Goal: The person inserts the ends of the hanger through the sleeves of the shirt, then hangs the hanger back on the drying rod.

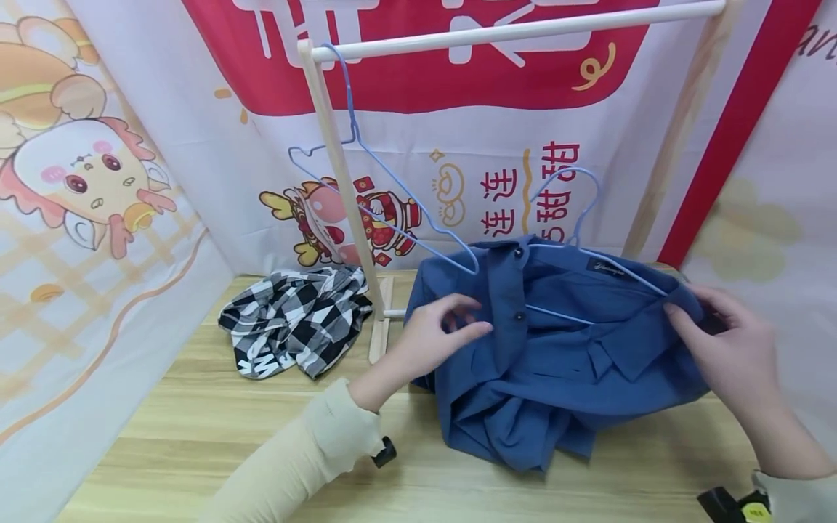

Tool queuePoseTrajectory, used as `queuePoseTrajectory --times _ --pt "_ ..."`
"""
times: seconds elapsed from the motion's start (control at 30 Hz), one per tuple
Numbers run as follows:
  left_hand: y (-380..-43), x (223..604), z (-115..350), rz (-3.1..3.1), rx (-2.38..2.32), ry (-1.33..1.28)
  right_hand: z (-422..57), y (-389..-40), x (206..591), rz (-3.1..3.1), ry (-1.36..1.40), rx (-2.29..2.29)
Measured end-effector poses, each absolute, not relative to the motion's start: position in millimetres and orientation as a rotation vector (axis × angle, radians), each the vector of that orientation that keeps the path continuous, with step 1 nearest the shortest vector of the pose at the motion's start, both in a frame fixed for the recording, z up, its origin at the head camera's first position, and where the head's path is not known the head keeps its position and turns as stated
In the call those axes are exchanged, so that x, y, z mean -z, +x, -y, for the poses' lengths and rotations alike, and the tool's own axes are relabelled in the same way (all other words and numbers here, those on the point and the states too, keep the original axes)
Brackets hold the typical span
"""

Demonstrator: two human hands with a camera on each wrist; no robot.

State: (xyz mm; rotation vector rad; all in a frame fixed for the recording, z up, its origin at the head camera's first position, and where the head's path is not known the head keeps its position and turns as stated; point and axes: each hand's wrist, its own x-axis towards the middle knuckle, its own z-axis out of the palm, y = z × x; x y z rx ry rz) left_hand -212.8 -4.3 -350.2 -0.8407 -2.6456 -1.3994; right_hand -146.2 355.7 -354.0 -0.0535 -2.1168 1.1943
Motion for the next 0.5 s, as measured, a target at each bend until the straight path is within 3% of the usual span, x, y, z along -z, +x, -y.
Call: queuePoseTrajectory --times 0.23,0.5 --pt "-217 353 -34 2.574 1.687 -0.835 -350 -140 353 2.154 -0.031 -1.099" --pt "-214 346 -42 2.561 1.724 -0.863 -350 -140 351 2.158 -0.047 -1.055"
